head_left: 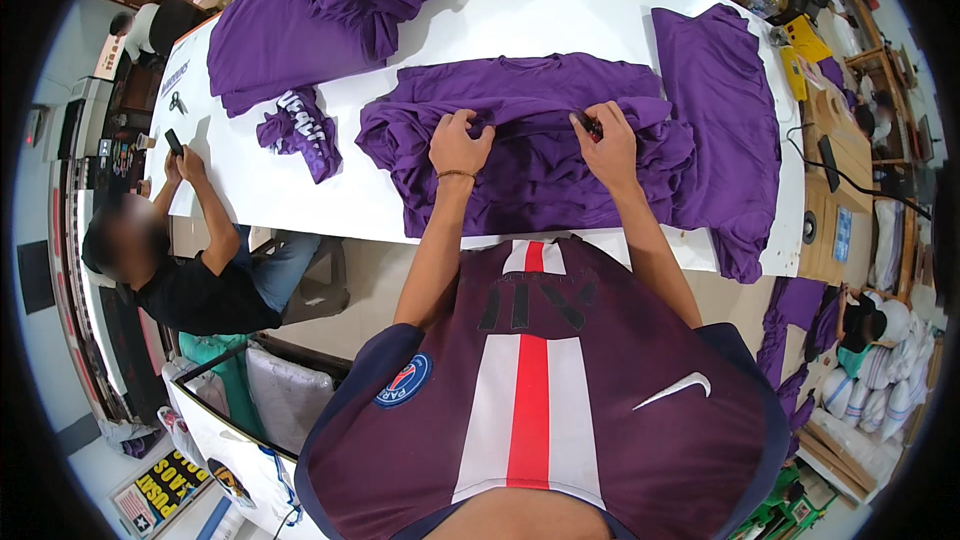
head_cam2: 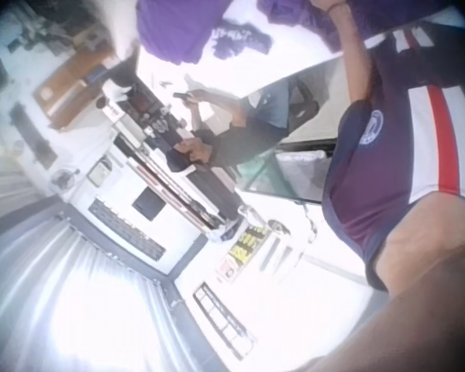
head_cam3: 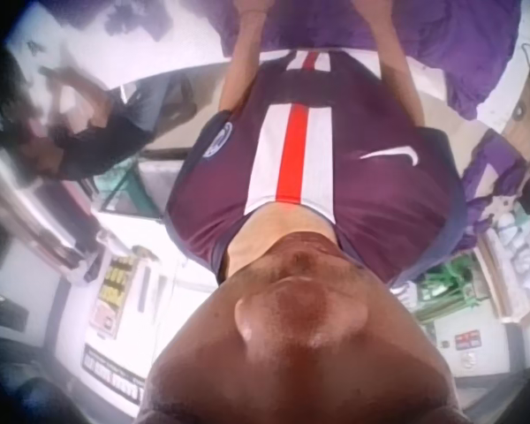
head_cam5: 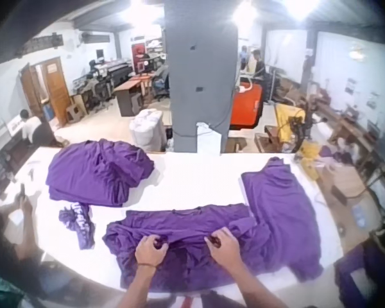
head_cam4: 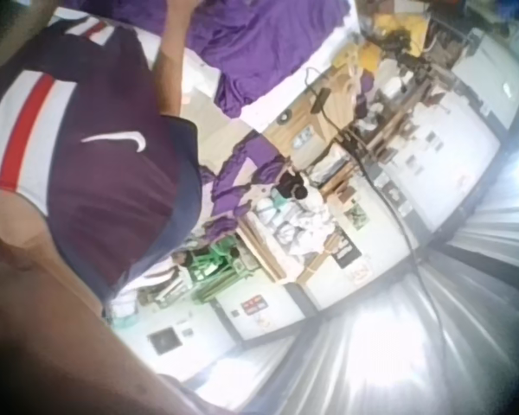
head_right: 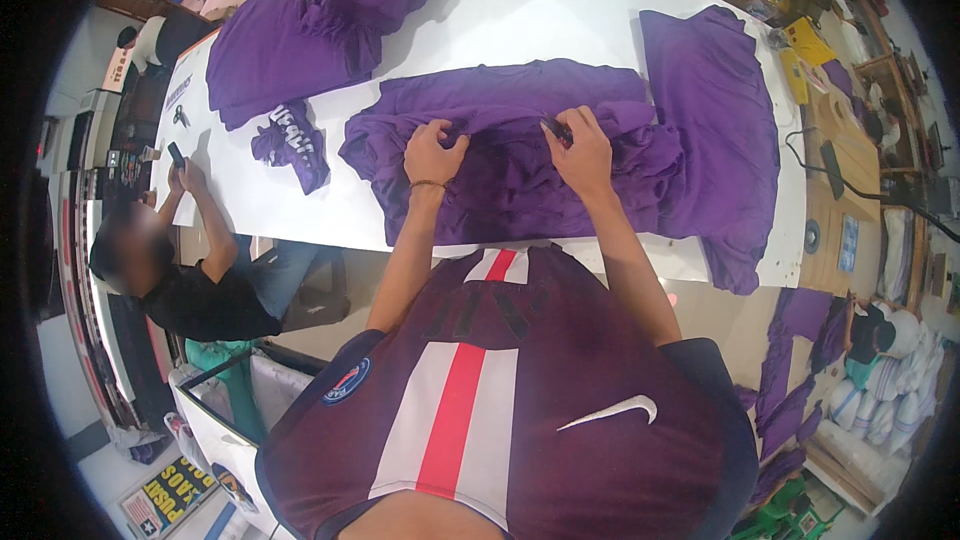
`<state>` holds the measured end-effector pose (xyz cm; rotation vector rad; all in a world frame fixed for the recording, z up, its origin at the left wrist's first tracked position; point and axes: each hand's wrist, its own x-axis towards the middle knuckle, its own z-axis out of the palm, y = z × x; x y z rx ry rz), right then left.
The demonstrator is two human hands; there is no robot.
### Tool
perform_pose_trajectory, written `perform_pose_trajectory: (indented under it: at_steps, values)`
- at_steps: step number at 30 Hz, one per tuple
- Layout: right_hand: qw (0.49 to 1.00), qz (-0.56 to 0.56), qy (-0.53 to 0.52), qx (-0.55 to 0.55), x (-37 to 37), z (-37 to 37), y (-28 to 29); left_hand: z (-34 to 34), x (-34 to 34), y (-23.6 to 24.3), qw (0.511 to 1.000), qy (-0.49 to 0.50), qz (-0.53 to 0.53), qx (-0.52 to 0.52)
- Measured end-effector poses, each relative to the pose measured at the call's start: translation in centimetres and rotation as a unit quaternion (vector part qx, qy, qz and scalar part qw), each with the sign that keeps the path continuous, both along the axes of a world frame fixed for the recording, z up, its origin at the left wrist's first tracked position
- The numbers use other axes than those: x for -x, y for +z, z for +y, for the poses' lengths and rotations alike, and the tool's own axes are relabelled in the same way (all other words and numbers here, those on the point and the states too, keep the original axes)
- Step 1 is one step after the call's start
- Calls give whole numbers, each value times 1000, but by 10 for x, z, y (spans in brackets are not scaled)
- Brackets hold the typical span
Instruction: The person trims loose threads and fabric edges from a purple garment using a small cutting tool. They repeatedly pull and snip small sections along the hem and seams while the garment lies on a white table.
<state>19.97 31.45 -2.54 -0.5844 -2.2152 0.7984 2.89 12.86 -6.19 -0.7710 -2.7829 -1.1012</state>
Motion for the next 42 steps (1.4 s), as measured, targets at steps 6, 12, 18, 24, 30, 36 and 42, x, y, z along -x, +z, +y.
perform_pose_trajectory:
  at_steps: [6,12,18,24,30,36,42]
  values:
    - [996,-47,-54,-58,0,11,-4,-8,14,-10,996,-25,74,-30]
    - [990,-112,-69,-51,-2,9,-22,-22,16,-14,991,66,48,-108]
    - [992,-85,-87,17,-11,7,-39,-13,21,-3,697,211,-470,-498]
    - [905,-17,-144,400,-13,15,-44,-17,40,-35,524,183,-625,-549]
    - [699,124,-116,694,-12,35,-31,-20,40,-47,536,163,-625,-545]
    - [618,150,-10,771,-20,55,-50,-19,32,-38,543,153,-624,-540]
    - [629,108,8,769,-15,46,-28,-23,37,-48,532,133,-633,-546]
